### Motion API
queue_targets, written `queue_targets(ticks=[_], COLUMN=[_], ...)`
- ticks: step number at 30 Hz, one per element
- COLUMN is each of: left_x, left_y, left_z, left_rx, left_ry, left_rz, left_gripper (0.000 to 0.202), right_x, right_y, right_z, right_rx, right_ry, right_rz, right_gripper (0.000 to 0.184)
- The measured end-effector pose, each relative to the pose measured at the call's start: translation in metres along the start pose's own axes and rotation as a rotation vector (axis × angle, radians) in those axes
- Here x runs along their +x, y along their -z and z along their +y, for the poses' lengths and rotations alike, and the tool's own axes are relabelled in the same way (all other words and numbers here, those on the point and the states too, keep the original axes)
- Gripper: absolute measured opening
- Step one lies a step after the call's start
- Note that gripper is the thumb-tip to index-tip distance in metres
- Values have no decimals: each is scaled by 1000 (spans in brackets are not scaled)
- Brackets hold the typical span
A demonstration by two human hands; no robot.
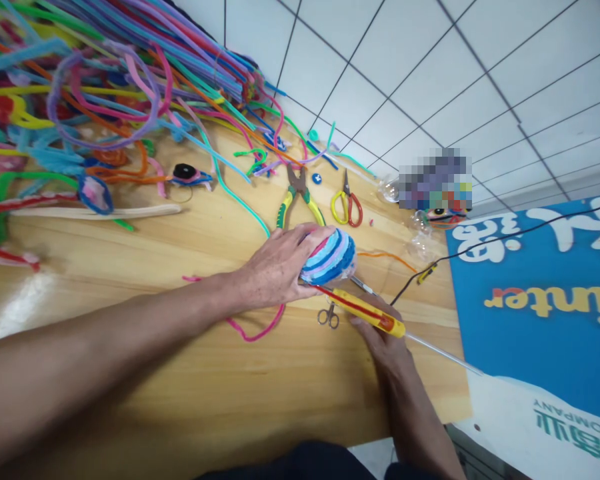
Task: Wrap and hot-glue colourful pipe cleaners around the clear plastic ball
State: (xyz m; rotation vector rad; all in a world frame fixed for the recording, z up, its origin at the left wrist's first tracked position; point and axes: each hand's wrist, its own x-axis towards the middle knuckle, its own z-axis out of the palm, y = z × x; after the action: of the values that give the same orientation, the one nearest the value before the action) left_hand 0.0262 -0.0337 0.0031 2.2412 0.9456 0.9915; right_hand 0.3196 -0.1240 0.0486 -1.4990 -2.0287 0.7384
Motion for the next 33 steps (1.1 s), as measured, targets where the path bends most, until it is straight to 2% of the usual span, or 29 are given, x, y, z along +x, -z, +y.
queue_targets(ticks=[7, 12, 19, 26, 33], left_x=[1, 0, 0, 1, 1], left_y=[1, -1, -1, 2, 1], left_z=[1, 0, -1, 2, 0], left_rx=[-16, -14, -20, -55, -30], left_ry=[8, -6, -13, 15, 4], left_rz=[0, 22, 15, -3, 0], left_gripper=[104, 103, 102, 101, 102], right_x=[-3, -2, 2, 0, 1], right_y=[10, 2, -1, 11, 3], right_z=[1, -6, -3, 1, -3], right_rx=[44, 24, -17, 21, 55], right_ry=[-38, -103, 9, -24, -71], right_rz=[45, 29, -13, -19, -18], right_gripper=[22, 18, 14, 24, 22])
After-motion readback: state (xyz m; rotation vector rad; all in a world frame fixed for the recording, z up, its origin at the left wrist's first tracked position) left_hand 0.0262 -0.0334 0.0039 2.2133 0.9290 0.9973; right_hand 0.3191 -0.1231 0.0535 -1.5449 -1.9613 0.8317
